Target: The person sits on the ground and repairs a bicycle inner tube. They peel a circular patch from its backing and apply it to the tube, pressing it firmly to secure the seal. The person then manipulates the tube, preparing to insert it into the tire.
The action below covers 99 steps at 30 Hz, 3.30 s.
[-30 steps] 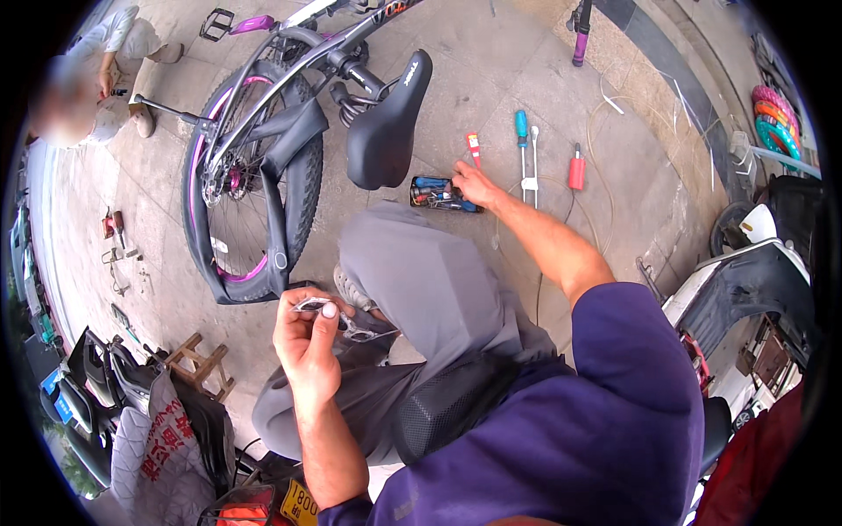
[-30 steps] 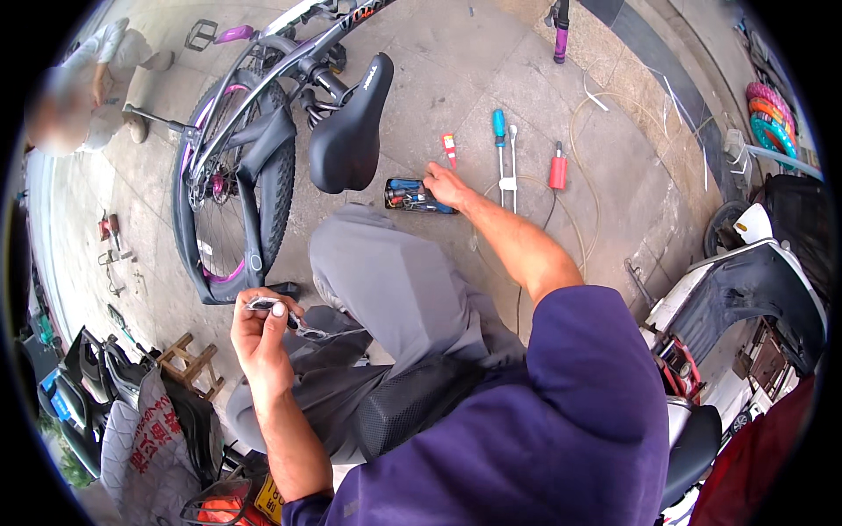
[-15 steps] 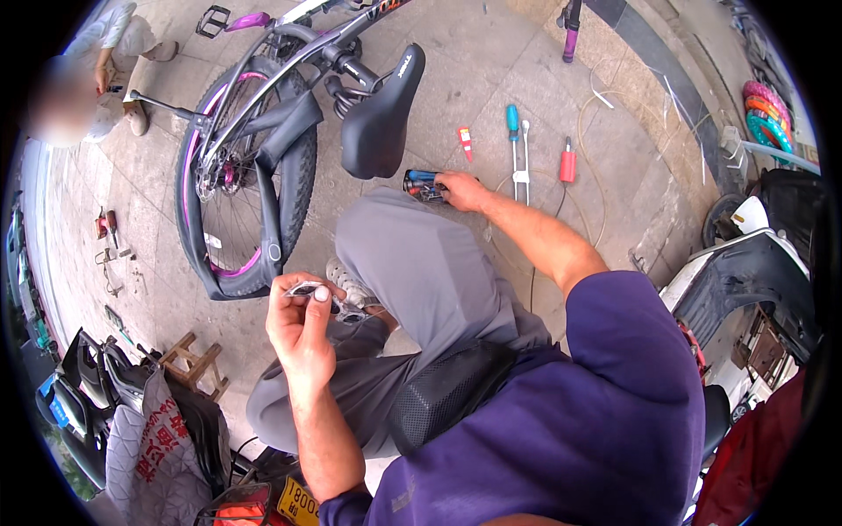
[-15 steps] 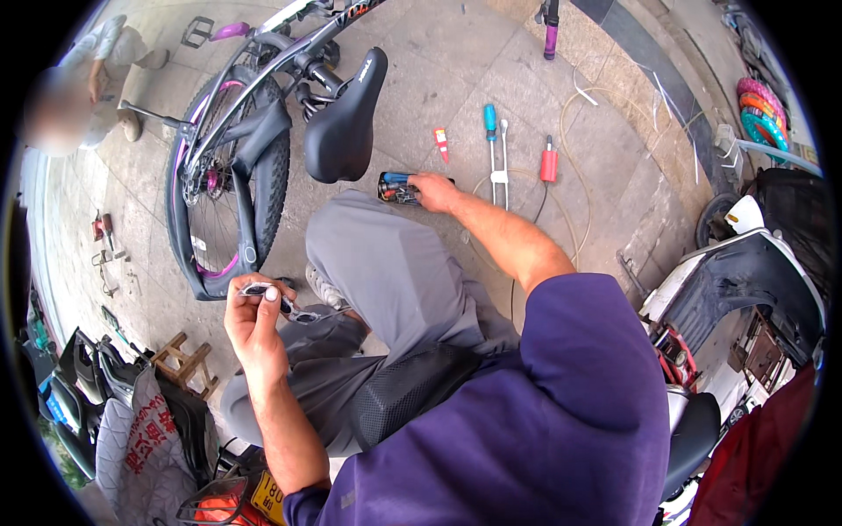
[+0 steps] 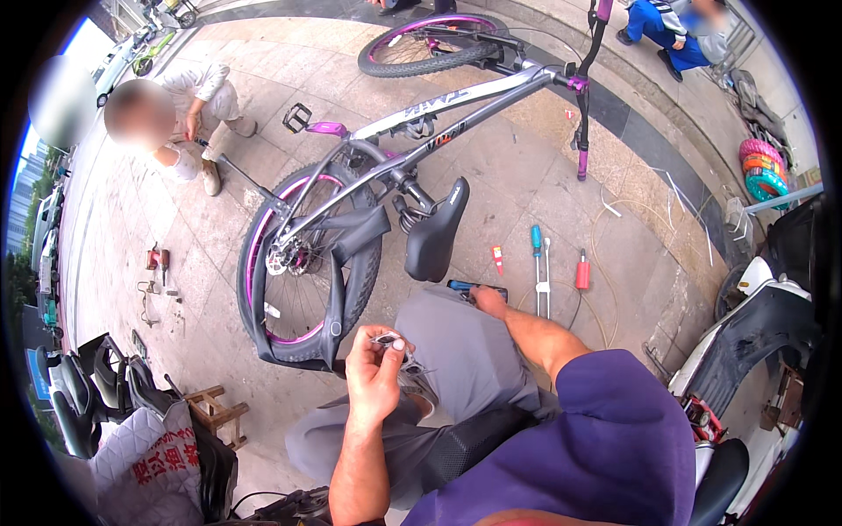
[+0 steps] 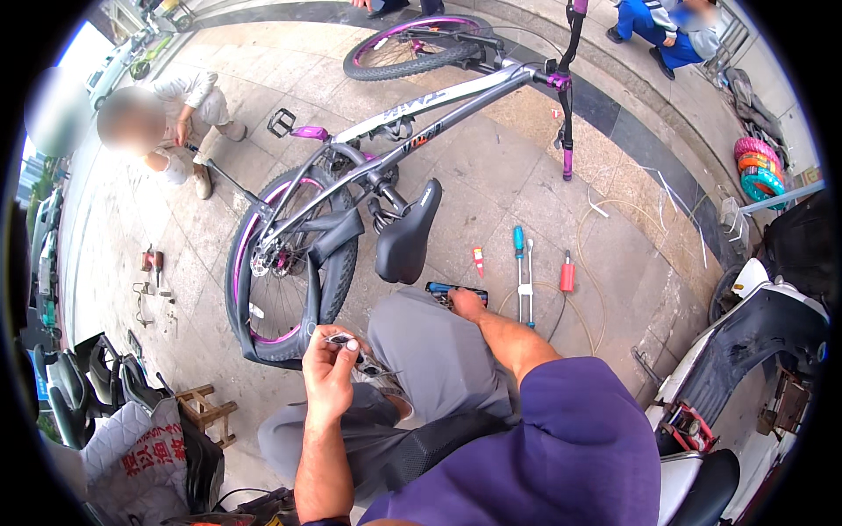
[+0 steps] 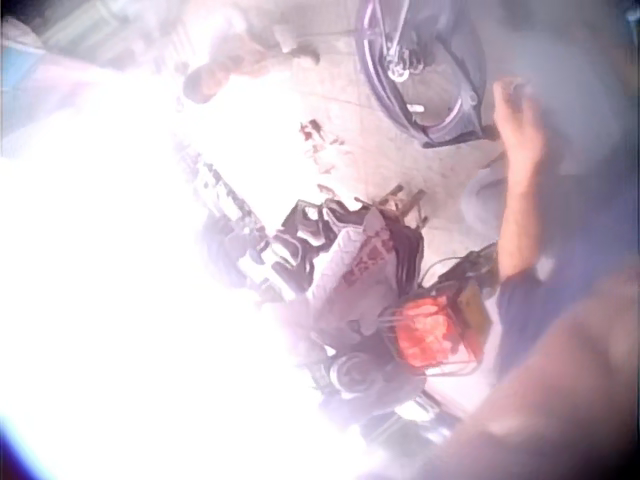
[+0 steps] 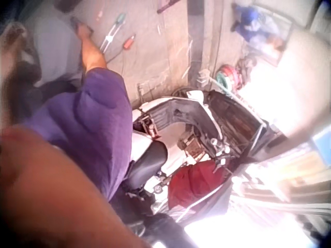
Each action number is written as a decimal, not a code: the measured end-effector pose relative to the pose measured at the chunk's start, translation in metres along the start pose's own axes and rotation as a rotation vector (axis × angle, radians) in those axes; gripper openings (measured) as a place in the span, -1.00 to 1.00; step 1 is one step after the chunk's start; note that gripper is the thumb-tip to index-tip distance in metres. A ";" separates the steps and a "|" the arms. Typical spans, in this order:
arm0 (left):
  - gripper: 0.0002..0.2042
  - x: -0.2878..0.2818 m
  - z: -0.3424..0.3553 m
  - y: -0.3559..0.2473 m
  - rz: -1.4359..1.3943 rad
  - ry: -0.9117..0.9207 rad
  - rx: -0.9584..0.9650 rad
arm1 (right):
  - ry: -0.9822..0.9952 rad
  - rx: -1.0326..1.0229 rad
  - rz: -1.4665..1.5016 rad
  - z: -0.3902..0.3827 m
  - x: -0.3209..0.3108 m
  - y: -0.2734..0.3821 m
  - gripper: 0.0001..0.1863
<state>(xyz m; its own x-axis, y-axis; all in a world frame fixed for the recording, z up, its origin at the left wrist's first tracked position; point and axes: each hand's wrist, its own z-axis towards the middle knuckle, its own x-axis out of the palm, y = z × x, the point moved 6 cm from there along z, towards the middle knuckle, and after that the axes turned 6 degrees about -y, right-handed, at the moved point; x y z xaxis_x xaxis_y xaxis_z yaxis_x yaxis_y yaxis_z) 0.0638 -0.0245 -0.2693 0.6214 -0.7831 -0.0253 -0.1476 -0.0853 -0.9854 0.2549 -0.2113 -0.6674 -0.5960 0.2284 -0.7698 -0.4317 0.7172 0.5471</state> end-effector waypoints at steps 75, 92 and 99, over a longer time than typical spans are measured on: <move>-0.88 0.033 0.049 0.018 0.027 -0.063 -0.058 | -0.217 -0.154 1.115 -0.115 -0.254 0.260 -0.88; -0.88 0.036 0.056 0.010 0.430 -0.092 0.163 | -0.039 -0.020 1.111 -0.111 -0.234 0.261 -0.86; -0.90 0.044 0.057 0.023 -0.474 0.024 -0.277 | -0.045 -0.087 1.245 -0.117 -0.240 0.246 -0.89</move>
<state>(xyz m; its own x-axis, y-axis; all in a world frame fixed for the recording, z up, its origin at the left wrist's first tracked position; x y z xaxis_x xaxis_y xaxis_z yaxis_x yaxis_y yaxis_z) 0.1316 -0.0263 -0.3030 0.6520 -0.6330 0.4174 -0.0545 -0.5883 -0.8068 0.2124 -0.1667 -0.3090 -0.6083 0.7439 0.2768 0.3645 -0.0480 0.9300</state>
